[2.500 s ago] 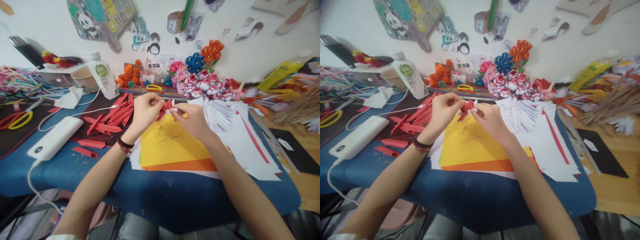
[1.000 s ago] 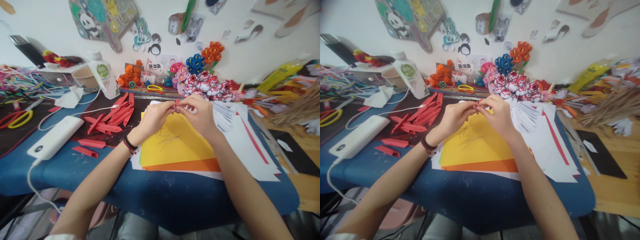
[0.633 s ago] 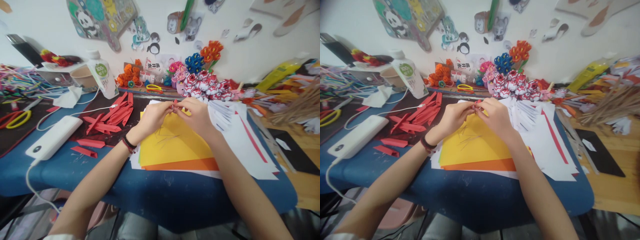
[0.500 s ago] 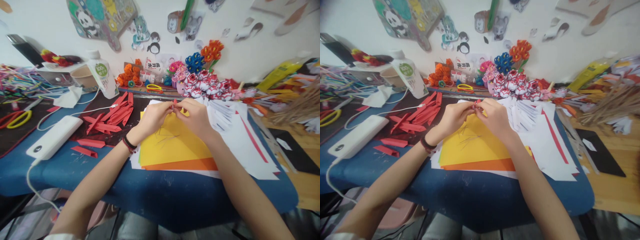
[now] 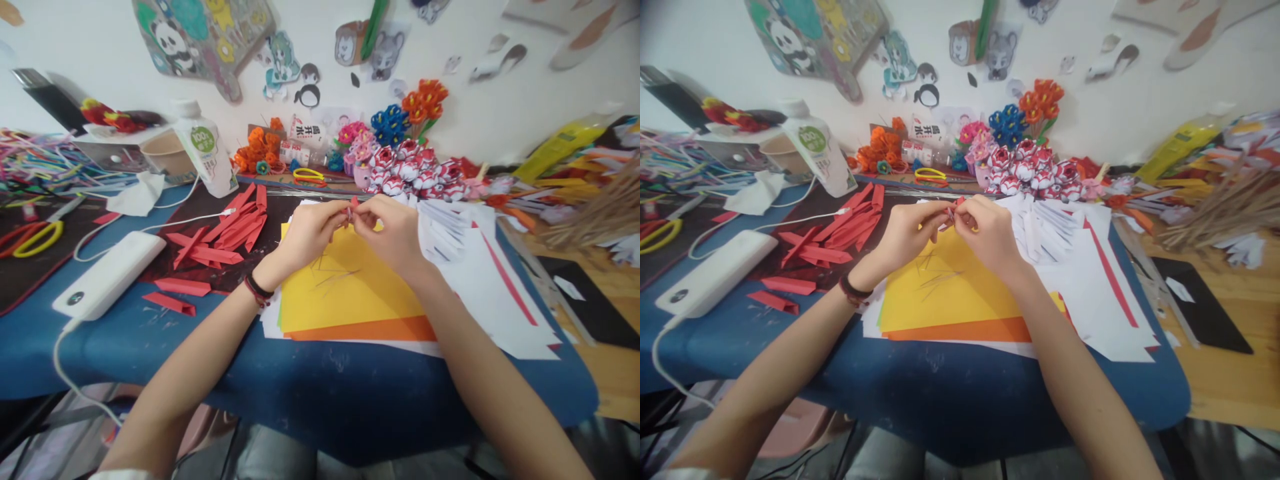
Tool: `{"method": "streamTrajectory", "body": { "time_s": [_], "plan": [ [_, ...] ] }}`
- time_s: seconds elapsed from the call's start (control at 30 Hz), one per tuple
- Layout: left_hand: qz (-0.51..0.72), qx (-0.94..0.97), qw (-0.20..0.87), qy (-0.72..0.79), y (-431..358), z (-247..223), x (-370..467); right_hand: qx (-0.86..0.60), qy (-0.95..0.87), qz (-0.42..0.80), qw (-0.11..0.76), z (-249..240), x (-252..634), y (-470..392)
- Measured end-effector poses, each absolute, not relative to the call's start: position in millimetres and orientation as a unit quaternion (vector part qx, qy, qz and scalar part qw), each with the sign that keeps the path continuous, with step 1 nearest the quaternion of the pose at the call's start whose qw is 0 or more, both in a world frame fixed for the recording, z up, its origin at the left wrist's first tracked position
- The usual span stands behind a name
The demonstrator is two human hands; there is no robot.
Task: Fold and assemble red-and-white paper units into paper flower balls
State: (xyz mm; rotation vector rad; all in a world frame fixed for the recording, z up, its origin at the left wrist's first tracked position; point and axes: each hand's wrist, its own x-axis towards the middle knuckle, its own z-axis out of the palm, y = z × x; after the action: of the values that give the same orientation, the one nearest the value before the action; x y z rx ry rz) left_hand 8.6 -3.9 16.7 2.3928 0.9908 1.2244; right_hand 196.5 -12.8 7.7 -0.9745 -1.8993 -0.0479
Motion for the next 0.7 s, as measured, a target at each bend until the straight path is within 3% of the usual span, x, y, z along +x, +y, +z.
{"method": "streamTrajectory", "body": {
  "time_s": [0.43,0.7],
  "plan": [
    [0.451,0.771,0.045,0.447,-12,3,22,-0.390,-0.805,-0.035,0.447,7,194,-14],
    [0.351,0.842,-0.084,0.402,-2,-7,10,-0.413,-0.796,0.001,0.443,0,197,-8]
  ]
}}
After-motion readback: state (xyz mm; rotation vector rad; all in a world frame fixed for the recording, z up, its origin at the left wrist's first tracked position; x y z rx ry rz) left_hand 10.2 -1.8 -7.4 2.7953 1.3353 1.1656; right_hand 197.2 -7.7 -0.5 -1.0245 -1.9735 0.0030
